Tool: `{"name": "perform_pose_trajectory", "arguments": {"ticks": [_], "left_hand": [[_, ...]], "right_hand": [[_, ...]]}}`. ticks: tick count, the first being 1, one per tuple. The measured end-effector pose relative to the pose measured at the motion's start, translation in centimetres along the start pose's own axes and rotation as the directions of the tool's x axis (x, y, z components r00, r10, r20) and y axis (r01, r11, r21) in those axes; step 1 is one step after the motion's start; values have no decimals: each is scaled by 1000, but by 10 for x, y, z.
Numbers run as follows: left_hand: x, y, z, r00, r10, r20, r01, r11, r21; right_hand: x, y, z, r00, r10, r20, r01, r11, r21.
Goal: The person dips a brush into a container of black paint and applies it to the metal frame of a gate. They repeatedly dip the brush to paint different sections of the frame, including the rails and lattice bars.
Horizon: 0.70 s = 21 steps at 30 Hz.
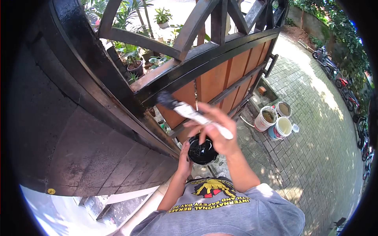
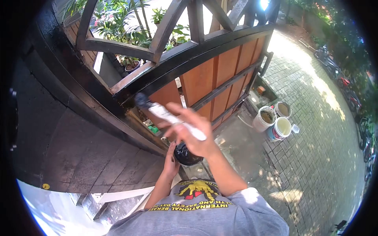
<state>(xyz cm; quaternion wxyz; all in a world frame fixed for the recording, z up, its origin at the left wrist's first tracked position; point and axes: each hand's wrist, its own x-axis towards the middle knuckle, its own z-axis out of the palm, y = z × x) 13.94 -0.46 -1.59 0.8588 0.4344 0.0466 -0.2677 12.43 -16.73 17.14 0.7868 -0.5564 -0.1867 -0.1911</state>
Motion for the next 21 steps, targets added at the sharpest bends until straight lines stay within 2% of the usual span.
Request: {"name": "perform_pose_trajectory", "arguments": {"ticks": [1, 3, 6, 7, 9, 11, 13, 15, 16, 17, 21], "left_hand": [[0, -3, 0, 1000, 8, -9, -8, 1000, -10], [6, -14, -6, 999, 27, -25, -28, 999, -29], [6, -16, -9, 996, 62, -57, -63, 998, -5], [1, -9, -3, 996, 73, -59, -72, 997, 5], [-7, -2, -1, 990, 91, -111, -91, 996, 8], [-10, -3, -9, 981, 148, -128, -147, 989, 17], [-17, -1, -13, 976, 138, -168, -139, 990, 2], [-23, 2, -13, 968, 133, -212, -136, 991, 3], [-24, 3, -11, 963, 135, -234, -136, 991, 12], [-25, 4, -9, 957, 134, -256, -133, 991, 20], [-19, 2, -6, 970, 142, -198, -140, 990, 27]], "right_hand": [[7, 0, 6, 992, -35, 125, 48, 993, -105], [17, 12, 16, 950, -176, 257, 215, 967, -134], [31, 19, -3, 957, -123, 261, 203, 931, -305], [34, 17, -15, 977, -72, 203, 117, 968, -220], [37, 19, -38, 992, -120, -38, 116, 989, -89], [37, 30, -66, 938, -253, -239, 186, 945, -269], [34, 35, -63, 870, -359, -337, 223, 897, -380], [19, 45, -48, 894, -378, -241, 265, 880, -395], [16, 51, -38, 901, -419, -111, 347, 850, -396], [10, 53, -22, 924, -376, -75, 331, 881, -338], [9, 60, -17, 839, -491, 235, 544, 740, -396]]}}
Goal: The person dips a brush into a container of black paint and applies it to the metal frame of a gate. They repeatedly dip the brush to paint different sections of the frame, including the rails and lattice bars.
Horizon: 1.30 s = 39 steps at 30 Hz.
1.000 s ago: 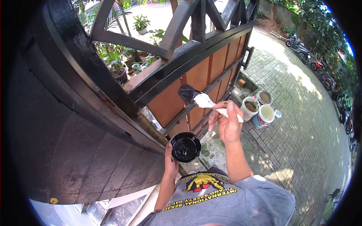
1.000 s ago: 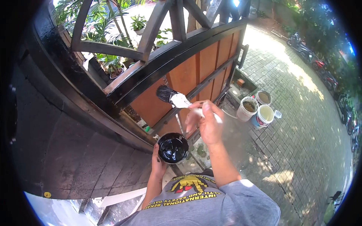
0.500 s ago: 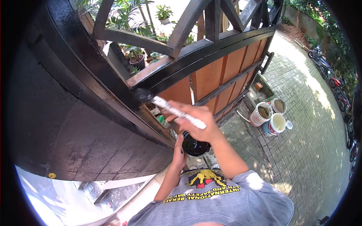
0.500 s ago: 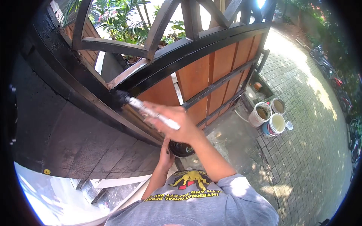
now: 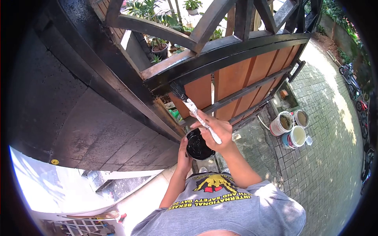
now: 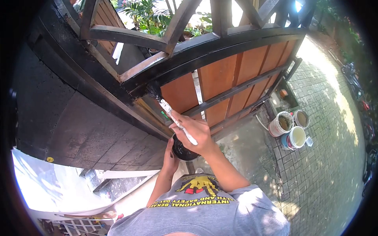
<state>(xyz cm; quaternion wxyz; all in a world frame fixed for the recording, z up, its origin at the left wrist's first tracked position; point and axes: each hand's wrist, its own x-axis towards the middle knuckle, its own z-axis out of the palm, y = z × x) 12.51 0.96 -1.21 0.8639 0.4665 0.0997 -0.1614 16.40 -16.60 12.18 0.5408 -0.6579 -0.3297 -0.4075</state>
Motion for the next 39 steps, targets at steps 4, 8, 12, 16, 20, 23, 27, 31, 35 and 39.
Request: {"name": "perform_pose_trajectory", "arguments": {"ticks": [4, 8, 12, 16, 20, 23, 27, 31, 35, 39], "left_hand": [[3, -4, 3, 999, -28, 26, 28, 999, 21], [2, -9, 6, 998, -47, 33, 45, 998, 51], [1, -13, 8, 997, -83, -9, 83, 995, 56], [-2, -7, 9, 997, -67, 29, 66, 997, 33], [-7, -4, 4, 997, -49, 51, 47, 998, 50], [-9, -5, 1, 996, -46, 75, 42, 997, 62], [-14, 1, -9, 997, -23, 67, 20, 999, 48], [-19, 2, -13, 998, -50, 33, 49, 998, 37], [-18, 1, -21, 998, -47, 32, 45, 997, 57], [-20, 1, -21, 997, -54, 51, 50, 996, 74]], "right_hand": [[-14, 10, -28, 868, 351, -350, -356, 933, 53], [-10, 11, -30, 801, 405, -441, -402, 910, 104], [-18, 3, 1, 999, 18, -34, -22, 991, -129], [-18, -4, -9, 752, 480, -452, -443, 875, 193], [0, 0, -18, 583, 698, -417, -462, 706, 537], [-13, -27, 10, 729, 670, -137, -508, 665, 548], [8, -15, 2, 422, 706, -568, -308, 702, 643], [-2, -28, 4, 609, 774, -173, -496, 542, 678], [3, -27, 10, 481, 695, -534, -287, 701, 653], [2, -32, 0, 631, 756, -175, -531, 585, 613]]}}
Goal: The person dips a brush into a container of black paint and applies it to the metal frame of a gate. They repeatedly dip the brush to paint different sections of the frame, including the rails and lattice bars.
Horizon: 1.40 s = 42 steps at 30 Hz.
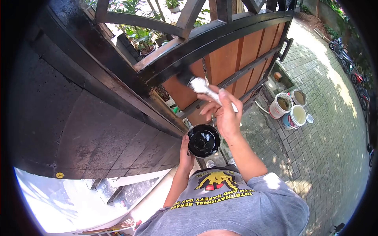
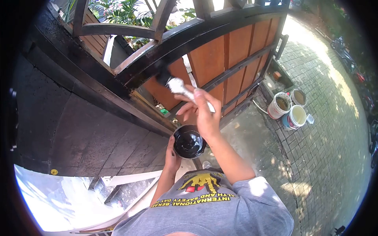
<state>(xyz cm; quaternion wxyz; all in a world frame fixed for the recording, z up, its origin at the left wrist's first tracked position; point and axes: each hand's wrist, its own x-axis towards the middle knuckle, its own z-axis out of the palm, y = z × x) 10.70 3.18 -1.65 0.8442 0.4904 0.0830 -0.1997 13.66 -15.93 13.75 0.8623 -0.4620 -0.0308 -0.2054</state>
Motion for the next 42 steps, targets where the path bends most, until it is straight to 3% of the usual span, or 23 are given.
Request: {"name": "perform_pose_trajectory", "arguments": {"ticks": [1, 4, 5, 8, 11, 12, 15, 16, 17, 20, 21, 23, 25, 28, 29, 31, 33, 34, 36, 38, 39, 42], "left_hand": [[-1, 0, 0, 1000, -9, 0, 9, 1000, 11], [2, -1, -3, 1000, -24, 1, 24, 1000, 20], [1, -1, -3, 1000, -19, 5, 19, 1000, 23], [-3, 2, 1, 1000, -17, 9, 16, 999, 36], [-4, 3, -1, 999, -35, 8, 35, 998, 57], [-4, 4, -2, 999, -35, 18, 34, 998, 53], [-5, 4, -3, 999, -42, 31, 42, 999, 12], [-3, 4, -2, 998, -45, 36, 45, 999, -6], [-2, 5, 0, 998, -43, 41, 43, 999, -6], [-2, 8, 0, 998, -37, 47, 37, 999, -7], [-1, 6, -3, 998, -36, 48, 36, 999, -10], [0, 5, -6, 998, -39, 45, 39, 999, 1], [-2, 3, -6, 998, -47, 38, 46, 999, 25], [-4, 5, -3, 997, -61, 36, 60, 998, 29], [-5, 4, -4, 997, -65, 39, 65, 998, 18], [-4, 2, -6, 996, -72, 50, 73, 997, -1], [1, 1, -4, 996, -78, 53, 79, 997, -2], [-1, 0, -5, 995, -85, 49, 85, 996, -3], [-2, 0, -2, 997, -61, 43, 60, 998, 16], [-2, 3, -4, 997, -61, 42, 61, 998, -1], [-3, 5, -5, 997, -58, 47, 58, 998, -7], [-7, 5, -3, 997, -57, 49, 58, 998, -25]], "right_hand": [[-4, 1, 1, 1000, 27, 12, -28, 998, 47], [7, 9, 2, 938, -182, -294, 233, 961, 148], [11, 6, 2, 937, -190, -292, 236, 963, 131], [2, 4, 4, 999, -36, -20, 37, 995, 91], [1, 4, -1, 976, -100, -194, 140, 969, 204], [9, 3, 2, 935, -166, -314, 227, 960, 167], [5, 5, 4, 994, -65, -83, 73, 992, 104], [-1, 6, 8, 997, 2, 79, -10, 996, 92], [-8, 7, 14, 994, 21, 108, -31, 995, 94], [3, 6, 21, 931, -138, -338, 210, 959, 188], [10, 8, 16, 929, -169, -330, 234, 958, 168], [2, 7, 7, 990, -117, -79, 129, 977, 170], [-6, 5, 13, 999, -27, 35, 21, 987, 162], [9, 3, 11, 939, -141, -312, 216, 951, 221], [15, 2, 11, 925, -161, -344, 238, 951, 195], [6, 5, 11, 963, -181, -197, 217, 960, 175], [-10, 7, 22, 999, 4, 35, -10, 987, 160], [-15, 13, 27, 1000, 1, 13, -3, 982, 188], [-7, 12, 22, 969, -148, -196, 190, 957, 221], [11, 7, 16, 873, -266, -409, 355, 921, 159], [16, 6, 11, 894, -272, -357, 341, 928, 148], [-13, 22, 27, 996, -93, 1, 91, 979, 181]]}}
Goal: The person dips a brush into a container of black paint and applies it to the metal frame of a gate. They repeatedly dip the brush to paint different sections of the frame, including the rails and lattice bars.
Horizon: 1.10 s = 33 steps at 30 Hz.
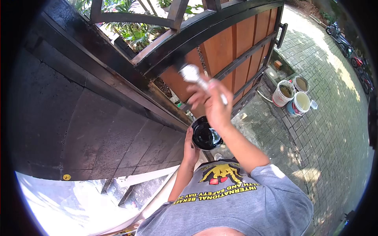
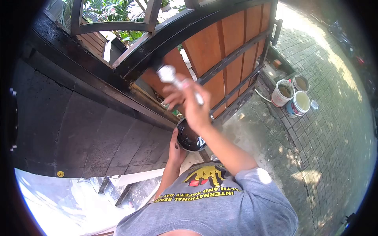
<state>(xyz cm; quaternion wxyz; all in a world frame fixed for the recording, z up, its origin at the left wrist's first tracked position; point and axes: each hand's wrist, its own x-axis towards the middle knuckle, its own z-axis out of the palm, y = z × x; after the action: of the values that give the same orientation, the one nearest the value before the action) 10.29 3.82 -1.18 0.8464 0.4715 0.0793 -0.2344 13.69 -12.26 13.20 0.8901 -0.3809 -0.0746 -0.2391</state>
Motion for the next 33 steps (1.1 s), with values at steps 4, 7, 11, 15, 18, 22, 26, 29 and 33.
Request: {"name": "perform_pose_trajectory", "arguments": {"ticks": [4, 7, 11, 15, 18, 22, 26, 29, 33], "left_hand": [[4, 1, -2, 1000, -2, -19, 2, 1000, -8], [-1, 2, -8, 1000, 0, 4, 0, 1000, -8], [-2, 2, -6, 1000, -7, -1, 7, 1000, 21], [3, -1, -11, 1000, -4, 5, 4, 998, 62], [0, 2, -10, 1000, -4, 26, 3, 999, 41], [1, 1, -5, 999, 31, 43, -32, 999, 43], [4, 2, -15, 998, 39, 52, -40, 999, 8], [0, 3, -10, 999, 46, 13, -46, 999, 16], [6, 2, -22, 999, 33, 36, -34, 999, 33]], "right_hand": [[-23, 9, 13, 996, 75, 53, -74, 997, -11], [9, 5, 0, 947, -186, -262, 204, 978, 46], [-13, 6, 13, 997, 42, 67, -39, 998, -44], [-10, 8, 13, 980, -102, -174, 105, 994, 9], [-11, 20, 15, 996, -32, -85, 32, 999, -10], [-31, 26, 30, 999, -43, 17, 45, 995, -89], [-15, 31, 21, 987, -138, -87, 133, 989, -60], [-36, 30, 28, 987, 15, 162, 5, 992, -127], [-22, 33, 26, 975, -179, -132, 173, 983, -53]]}}
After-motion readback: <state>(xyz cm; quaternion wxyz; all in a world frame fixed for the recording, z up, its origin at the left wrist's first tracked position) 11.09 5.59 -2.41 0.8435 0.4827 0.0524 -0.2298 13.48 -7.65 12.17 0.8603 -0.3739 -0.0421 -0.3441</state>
